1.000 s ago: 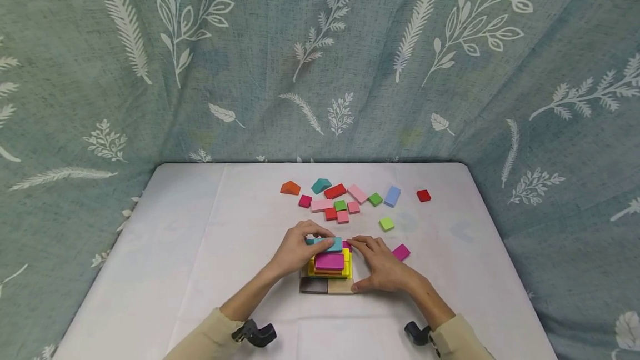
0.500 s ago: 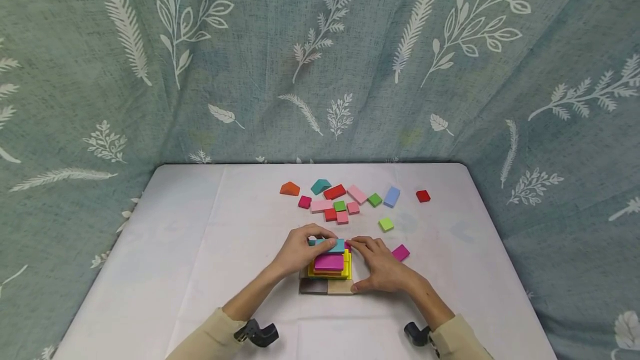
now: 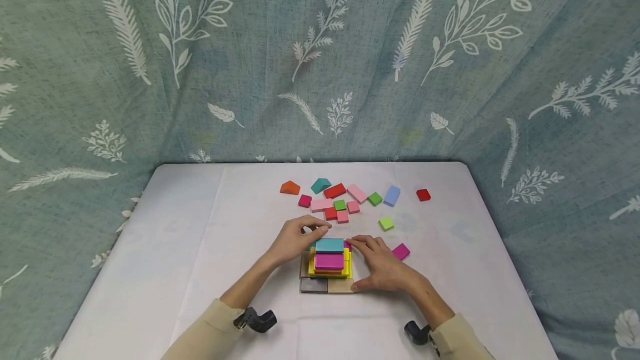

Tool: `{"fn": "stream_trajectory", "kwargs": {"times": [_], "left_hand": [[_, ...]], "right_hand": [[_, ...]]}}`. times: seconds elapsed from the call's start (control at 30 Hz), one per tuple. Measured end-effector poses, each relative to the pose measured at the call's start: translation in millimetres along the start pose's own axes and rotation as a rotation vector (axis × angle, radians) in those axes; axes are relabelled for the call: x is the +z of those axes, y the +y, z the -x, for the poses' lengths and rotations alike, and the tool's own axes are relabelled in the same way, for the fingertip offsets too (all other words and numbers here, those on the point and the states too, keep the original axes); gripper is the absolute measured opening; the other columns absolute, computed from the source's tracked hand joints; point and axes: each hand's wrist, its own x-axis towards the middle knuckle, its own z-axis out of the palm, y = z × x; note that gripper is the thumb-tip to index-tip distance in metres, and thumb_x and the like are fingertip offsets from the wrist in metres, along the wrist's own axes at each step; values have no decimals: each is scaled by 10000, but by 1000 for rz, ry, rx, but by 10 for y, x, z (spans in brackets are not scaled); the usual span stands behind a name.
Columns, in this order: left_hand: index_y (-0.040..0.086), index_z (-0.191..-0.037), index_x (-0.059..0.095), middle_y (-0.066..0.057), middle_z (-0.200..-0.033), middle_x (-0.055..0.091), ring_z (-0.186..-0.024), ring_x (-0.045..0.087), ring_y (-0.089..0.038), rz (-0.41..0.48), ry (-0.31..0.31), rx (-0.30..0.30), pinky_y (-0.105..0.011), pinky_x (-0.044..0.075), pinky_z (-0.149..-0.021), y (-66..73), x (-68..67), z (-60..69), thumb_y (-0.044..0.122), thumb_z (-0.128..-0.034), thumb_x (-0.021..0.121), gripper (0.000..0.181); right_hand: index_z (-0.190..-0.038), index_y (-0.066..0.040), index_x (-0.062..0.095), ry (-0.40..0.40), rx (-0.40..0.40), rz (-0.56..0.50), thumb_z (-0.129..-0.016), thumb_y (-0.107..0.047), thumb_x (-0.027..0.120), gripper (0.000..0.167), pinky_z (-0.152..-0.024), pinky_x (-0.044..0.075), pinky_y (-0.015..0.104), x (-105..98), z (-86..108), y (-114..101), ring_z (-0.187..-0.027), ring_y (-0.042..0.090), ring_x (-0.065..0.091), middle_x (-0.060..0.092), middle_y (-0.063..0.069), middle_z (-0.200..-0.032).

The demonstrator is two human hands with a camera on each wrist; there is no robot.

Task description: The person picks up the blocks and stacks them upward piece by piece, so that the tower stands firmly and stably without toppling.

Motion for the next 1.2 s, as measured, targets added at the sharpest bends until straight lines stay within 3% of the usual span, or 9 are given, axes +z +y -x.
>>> {"fn": "stream_trajectory", "kwargs": {"times": [0.3, 0.53, 0.67, 0.8, 0.97, 1.07, 1.2], "left_hand": [[155, -1243, 718, 51, -1018, 713, -887, 619, -124, -110, 95, -25, -316, 511, -775, -373, -174, -389, 332, -978, 671, 322], [172, -1334, 674, 34, -831, 570, -744, 493, -131, -441, 135, -91, -299, 382, -636, -525, -131, -591, 353, -948, 698, 426], [197, -1293, 706, 17, -814, 512, -727, 456, -154, -542, 134, -99, -310, 344, -620, -545, -100, -646, 395, -946, 692, 400], [171, -1239, 731, 7, -854, 522, -772, 479, -170, -585, 142, -88, -323, 378, -645, -526, -93, -656, 403, -931, 712, 386], [163, -1128, 738, 7, -961, 606, -895, 542, -182, -618, 177, -49, -372, 454, -780, -503, -101, -617, 346, -881, 782, 311], [175, -1073, 708, 27, -948, 663, -866, 594, -145, -579, 185, -27, -357, 491, -781, -499, -108, -566, 283, -870, 799, 247], [176, -1049, 701, 44, -911, 685, -817, 620, -100, -427, 223, -9, -313, 522, -749, -485, -147, -405, 255, -886, 792, 203]], "right_hand": [[-1547, -259, 383, -2, 28, 2, -652, -568, 888, 1073, -1074, 401, 587, 3, -1, -3, -1387, 289, 326, 350, 0, -1564], [-1553, -246, 375, -6, 13, 6, -656, -576, 884, 1082, -1085, 386, 589, 6, -1, 7, -1385, 291, 325, 347, 5, -1566], [-1549, -238, 380, -1, 7, 12, -657, -582, 881, 1080, -1078, 393, 590, 2, 0, 5, -1382, 293, 329, 349, 8, -1562], [-1548, -244, 382, 2, 5, 5, -661, -567, 885, 1070, -1074, 397, 591, -6, -6, 1, -1380, 294, 331, 349, 6, -1562], [-1550, -264, 375, -5, 15, -4, -666, -559, 883, 1062, -1070, 404, 589, -3, -5, 2, -1392, 297, 319, 340, 3, -1569], [-1548, -257, 378, -2, 11, -3, -662, -558, 886, 1065, -1067, 407, 588, -5, 4, 1, -1386, 293, 325, 344, 2, -1564], [-1542, -269, 386, 6, 11, -4, -654, -558, 890, 1061, -1060, 417, 582, 2, -3, 6, -1381, 287, 331, 348, -7, -1561]]}}
